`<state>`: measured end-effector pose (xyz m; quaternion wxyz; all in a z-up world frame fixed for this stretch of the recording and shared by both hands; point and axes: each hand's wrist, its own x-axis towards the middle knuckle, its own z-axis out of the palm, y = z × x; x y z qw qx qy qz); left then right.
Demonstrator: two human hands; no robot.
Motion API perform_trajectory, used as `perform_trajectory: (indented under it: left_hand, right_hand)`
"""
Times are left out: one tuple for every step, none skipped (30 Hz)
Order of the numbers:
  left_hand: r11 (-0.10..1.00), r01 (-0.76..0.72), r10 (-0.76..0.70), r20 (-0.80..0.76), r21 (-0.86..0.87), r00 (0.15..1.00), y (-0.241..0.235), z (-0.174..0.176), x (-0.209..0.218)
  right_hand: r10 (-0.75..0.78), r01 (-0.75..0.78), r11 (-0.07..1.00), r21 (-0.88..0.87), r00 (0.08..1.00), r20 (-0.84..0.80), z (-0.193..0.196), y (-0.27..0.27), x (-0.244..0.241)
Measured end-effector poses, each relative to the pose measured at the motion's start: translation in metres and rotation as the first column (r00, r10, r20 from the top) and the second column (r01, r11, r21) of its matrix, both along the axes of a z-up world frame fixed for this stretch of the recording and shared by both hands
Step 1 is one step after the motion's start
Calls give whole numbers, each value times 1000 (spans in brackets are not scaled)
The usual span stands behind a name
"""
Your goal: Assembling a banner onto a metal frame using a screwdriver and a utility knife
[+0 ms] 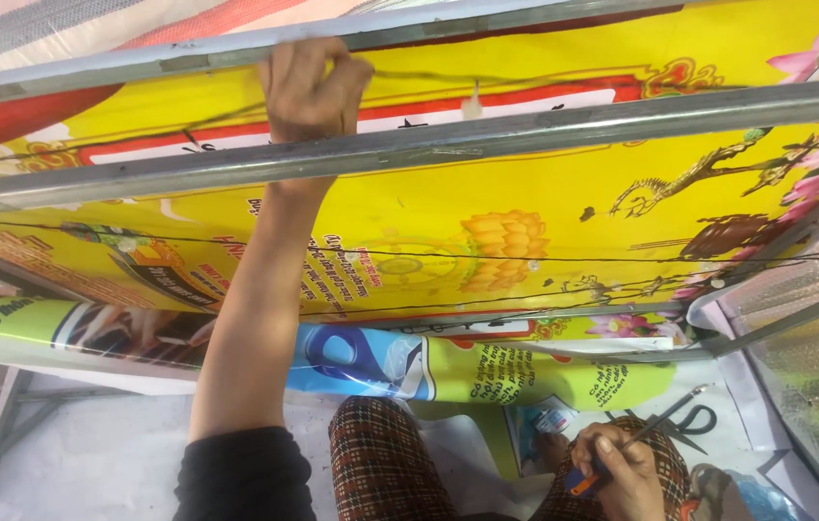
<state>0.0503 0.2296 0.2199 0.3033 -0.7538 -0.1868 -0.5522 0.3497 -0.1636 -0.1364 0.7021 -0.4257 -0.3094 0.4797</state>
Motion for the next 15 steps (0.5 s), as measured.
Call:
perform_trajectory:
  left_hand:
    - [996,-7,3,42,85,999,3,7,5]
    - [985,-17,3,86,170,996,6,15,9]
    - [985,-17,3,85,171,996,9,16,11]
    - [987,-41,27,94,156,995,11,17,13]
    - [988,-65,51,102,140,993,14,18,15]
    - [988,-63,49,101,141,994,13,20,16]
    - [994,-58,48,95,98,994,12,22,17]
    - [997,-50,46,88,54,995,12,23,18]
    - [997,-47,42,87,55,995,12,26,18]
    - [999,-43,41,77,27,996,12,28,18]
    - [999,-40,40,67,-1,997,11,30,19]
    - [999,-36,36,66,-3,997,12,31,20]
    - [998,-56,55,60,14,997,12,32,21]
    - [997,-77,75,56,31,996,13,33,21]
    - [997,-74,72,55,31,996,18,32,21]
  right_hand:
    - [13,-14,1000,-13,1000,-28,-3,0,0]
    - [27,-28,999,-25,998,-56,-5,1,0]
    - [27,-28,999,-24,998,-57,-6,1,1]
    - [22,-23,999,-31,999,-42,-7,2,2]
    - [17,-18,999,-37,999,-28,-9,2,3]
    - [15,-16,999,-36,999,-29,-7,3,3]
    - [2,-2,999,-34,1000,-25,-5,3,3]
    - [-13,13,999,-32,1000,-21,-4,4,3]
    - [-17,16,999,-31,1000,-22,-6,3,5]
    - [-35,33,997,-68,999,-18,-9,2,7]
    - [-52,50,993,-105,999,-15,-12,1,9]
    - [-56,54,993,-107,998,-15,-12,1,9]
    - [-50,50,994,-100,999,0,-12,0,9]
    - [-43,44,995,-91,999,17,-11,1,10]
    - [-46,47,995,-91,999,16,-13,1,10]
